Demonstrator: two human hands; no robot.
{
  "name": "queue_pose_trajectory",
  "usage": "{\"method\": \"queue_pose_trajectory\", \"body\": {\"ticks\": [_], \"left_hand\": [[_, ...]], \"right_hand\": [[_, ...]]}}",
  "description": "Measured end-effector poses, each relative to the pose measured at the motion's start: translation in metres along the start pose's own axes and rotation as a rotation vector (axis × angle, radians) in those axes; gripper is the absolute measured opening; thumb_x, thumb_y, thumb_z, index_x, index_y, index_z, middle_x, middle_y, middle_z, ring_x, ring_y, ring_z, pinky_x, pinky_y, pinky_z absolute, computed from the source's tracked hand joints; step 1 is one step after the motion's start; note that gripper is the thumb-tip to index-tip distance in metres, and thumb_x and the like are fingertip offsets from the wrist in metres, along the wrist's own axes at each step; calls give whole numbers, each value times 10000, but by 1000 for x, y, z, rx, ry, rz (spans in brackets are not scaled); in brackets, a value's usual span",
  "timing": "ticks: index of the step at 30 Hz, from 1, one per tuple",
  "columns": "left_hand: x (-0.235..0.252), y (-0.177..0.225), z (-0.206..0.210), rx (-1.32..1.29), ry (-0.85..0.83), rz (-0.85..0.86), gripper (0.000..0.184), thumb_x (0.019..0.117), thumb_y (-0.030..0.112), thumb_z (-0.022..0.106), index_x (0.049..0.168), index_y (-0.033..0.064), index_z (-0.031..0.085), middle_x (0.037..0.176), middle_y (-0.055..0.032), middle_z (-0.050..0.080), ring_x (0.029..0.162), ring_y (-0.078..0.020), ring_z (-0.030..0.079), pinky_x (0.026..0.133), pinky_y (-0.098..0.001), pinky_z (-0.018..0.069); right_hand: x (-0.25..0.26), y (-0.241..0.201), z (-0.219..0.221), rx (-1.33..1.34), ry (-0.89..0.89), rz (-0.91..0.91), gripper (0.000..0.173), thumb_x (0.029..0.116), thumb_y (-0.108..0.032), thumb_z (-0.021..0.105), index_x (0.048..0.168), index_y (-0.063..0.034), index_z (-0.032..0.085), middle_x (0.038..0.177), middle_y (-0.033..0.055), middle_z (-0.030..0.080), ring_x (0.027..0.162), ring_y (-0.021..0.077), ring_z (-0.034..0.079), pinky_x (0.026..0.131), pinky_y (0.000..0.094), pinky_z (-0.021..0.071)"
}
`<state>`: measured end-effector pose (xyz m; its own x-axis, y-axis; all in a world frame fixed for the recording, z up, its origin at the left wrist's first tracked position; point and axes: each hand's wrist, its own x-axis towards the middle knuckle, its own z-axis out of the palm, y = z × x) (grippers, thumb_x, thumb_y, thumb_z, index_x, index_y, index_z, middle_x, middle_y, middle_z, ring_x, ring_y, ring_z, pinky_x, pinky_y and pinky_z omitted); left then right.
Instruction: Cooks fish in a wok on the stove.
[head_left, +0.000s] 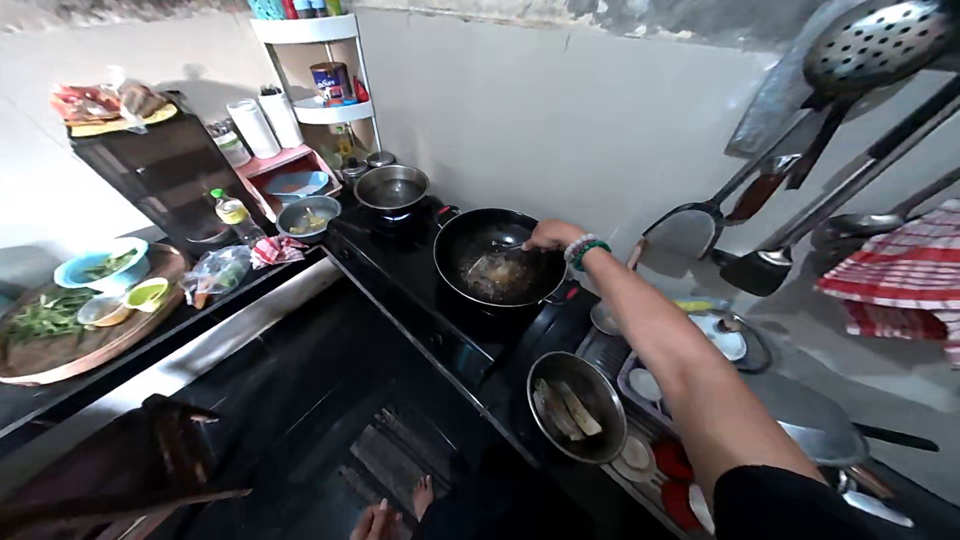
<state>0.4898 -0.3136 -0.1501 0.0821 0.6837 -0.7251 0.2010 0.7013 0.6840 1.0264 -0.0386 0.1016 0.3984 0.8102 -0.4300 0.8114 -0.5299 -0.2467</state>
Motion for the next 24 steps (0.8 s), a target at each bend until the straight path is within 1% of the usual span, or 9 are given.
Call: {"method": "queue_pose_trajectory", "body": {"ticks": [5, 7, 8, 10, 13, 15, 18, 22, 24], "left_hand": [[26, 25, 9, 105, -65, 92, 390, 1119, 290, 433, 1298, -31, 563, 1135, -188, 705, 1000, -272, 713, 872, -454, 589], [32, 46, 20, 169, -109, 154, 379, 1117, 262, 440, 1302, -45, 563, 1136, -196, 699, 985, -259, 708, 864, -437, 591], [34, 58, 26, 211, -137, 186, 380, 1117, 253, 438, 1306, -52, 562, 1137, -199, 694, 976, -252, 705, 861, -431, 590], [34, 75, 40, 307, -209, 224, 385, 1117, 250, 432, 1319, -54, 555, 1149, -200, 696, 981, -250, 713, 863, -427, 599], [36, 100, 73, 431, -352, 259, 384, 1121, 259, 418, 1306, -44, 564, 1155, -172, 701, 985, -219, 721, 881, -394, 604], [35, 114, 100, 491, -470, 298, 378, 1118, 266, 424, 1289, -33, 580, 1147, -149, 706, 983, -203, 725, 883, -381, 611], [26, 133, 145, 576, -615, 341, 385, 1116, 302, 428, 1299, -1, 578, 1131, -120, 713, 977, -190, 727, 872, -376, 617], [15, 143, 207, 644, -677, 327, 419, 1113, 360, 430, 1356, 30, 517, 1090, -113, 725, 931, -205, 738, 817, -394, 623], [14, 140, 232, 639, -670, 306, 425, 1109, 349, 452, 1377, 20, 472, 1063, -125, 717, 887, -208, 740, 780, -388, 626]], "right_hand": [[-42, 19, -23, -162, 70, -49, 454, 989, -377, 666, 1153, 45, 705, 1182, 313, 656, 1168, 490, 607, 961, 714, 440], [-73, 31, -29, -148, 127, -73, 408, 975, -378, 682, 1135, -5, 727, 1128, 301, 675, 1116, 499, 623, 903, 746, 446], [-94, 37, -32, -127, 143, -101, 393, 981, -370, 681, 1165, -26, 730, 1123, 297, 679, 1106, 505, 624, 903, 755, 441], [-142, 55, -33, -88, 180, -164, 356, 988, -350, 683, 1179, -54, 735, 1072, 270, 696, 1041, 482, 647, 893, 730, 457], [-208, 92, -16, -79, 255, -186, 338, 948, -417, 712, 1160, -156, 746, 1028, 187, 714, 993, 414, 669, 853, 699, 485], [-244, 110, 6, -99, 273, -150, 323, 936, -426, 720, 1169, -203, 743, 1021, 181, 718, 975, 431, 675, 802, 725, 491], [-276, 121, 56, -184, 210, -39, 323, 933, -336, 733, 1214, -176, 727, 1033, 233, 711, 984, 498, 663, 780, 755, 475], [-280, 124, 123, -337, 45, 46, 241, 914, -164, 698, 1134, -67, 714, 979, 236, 690, 933, 475, 662, 732, 672, 491], [-283, 122, 139, -387, -34, 73, 205, 927, -71, 655, 1121, -20, 696, 1017, 241, 682, 952, 461, 664, 751, 639, 504]]}}
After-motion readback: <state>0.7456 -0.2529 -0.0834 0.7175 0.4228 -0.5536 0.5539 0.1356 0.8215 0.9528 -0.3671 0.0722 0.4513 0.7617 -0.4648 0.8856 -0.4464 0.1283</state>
